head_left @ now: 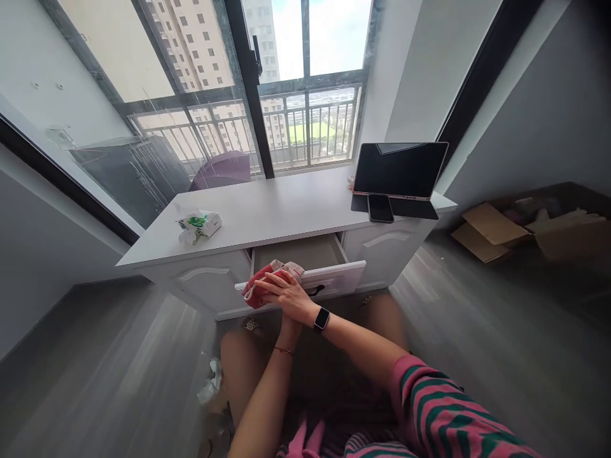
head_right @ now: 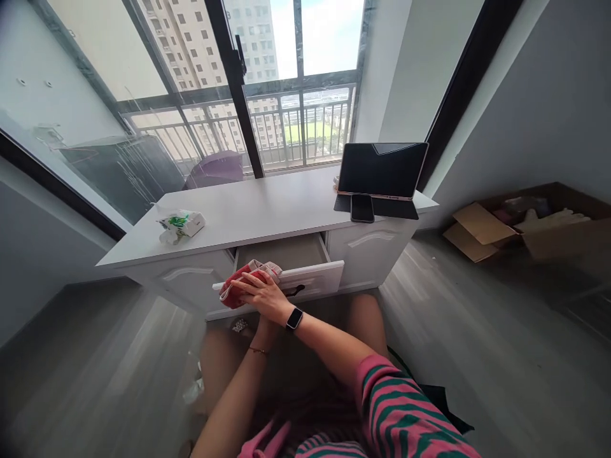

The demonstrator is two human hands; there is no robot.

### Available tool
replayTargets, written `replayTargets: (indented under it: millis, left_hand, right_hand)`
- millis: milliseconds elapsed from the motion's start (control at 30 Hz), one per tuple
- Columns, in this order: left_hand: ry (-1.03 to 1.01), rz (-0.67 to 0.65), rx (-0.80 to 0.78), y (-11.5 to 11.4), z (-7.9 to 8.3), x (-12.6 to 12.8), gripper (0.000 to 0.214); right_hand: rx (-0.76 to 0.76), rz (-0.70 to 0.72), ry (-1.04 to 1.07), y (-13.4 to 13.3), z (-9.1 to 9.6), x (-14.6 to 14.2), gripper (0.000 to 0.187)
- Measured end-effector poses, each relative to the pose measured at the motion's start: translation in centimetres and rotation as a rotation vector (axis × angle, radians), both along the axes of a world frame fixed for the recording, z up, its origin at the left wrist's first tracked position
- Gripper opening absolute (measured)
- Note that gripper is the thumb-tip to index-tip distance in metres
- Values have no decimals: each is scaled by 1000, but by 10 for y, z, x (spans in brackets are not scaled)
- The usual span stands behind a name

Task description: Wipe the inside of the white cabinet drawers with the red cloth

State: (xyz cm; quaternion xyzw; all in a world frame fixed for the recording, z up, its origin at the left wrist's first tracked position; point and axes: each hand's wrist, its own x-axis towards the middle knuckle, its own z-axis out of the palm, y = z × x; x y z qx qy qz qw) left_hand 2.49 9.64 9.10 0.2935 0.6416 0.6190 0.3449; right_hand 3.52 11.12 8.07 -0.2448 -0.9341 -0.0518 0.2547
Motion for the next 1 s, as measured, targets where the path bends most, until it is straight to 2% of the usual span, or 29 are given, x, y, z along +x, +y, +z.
replayTargets:
  millis: [67, 267, 400, 500, 600, 700, 867, 1000]
  left_hand:
    - [-44, 4, 15, -2, -9, 4, 18]
    - [-598, -336, 52, -20, -54, -24, 12]
    - [-676, -355, 29, -25, -73, -36, 16]
    - [-663, -337, 23, -23, -77, -36, 19]
    - [-674, -332, 16, -22, -77, -35, 20]
    - [-679, -328, 3, -23, -77, -36, 16]
    - [-755, -309, 7, -21, -75, -34, 10]
    - [-809, -320, -10, -33, -71, -33, 14]
  right_hand:
    - [2, -32, 31, 0, -7, 23, 27]
    - [112, -190, 131, 1, -37, 106, 26]
    - [130, -340, 208, -3, -58, 150, 33]
    - [148, -471, 365, -6, -80, 162, 37]
    - [82, -608, 614, -11, -103, 153, 33]
    - [-89, -724, 841, -19, -118, 127, 30]
    - [-474, -822, 1228, -25, -120, 71, 44]
    - [-812, -750, 1628, -19, -117, 36, 47]
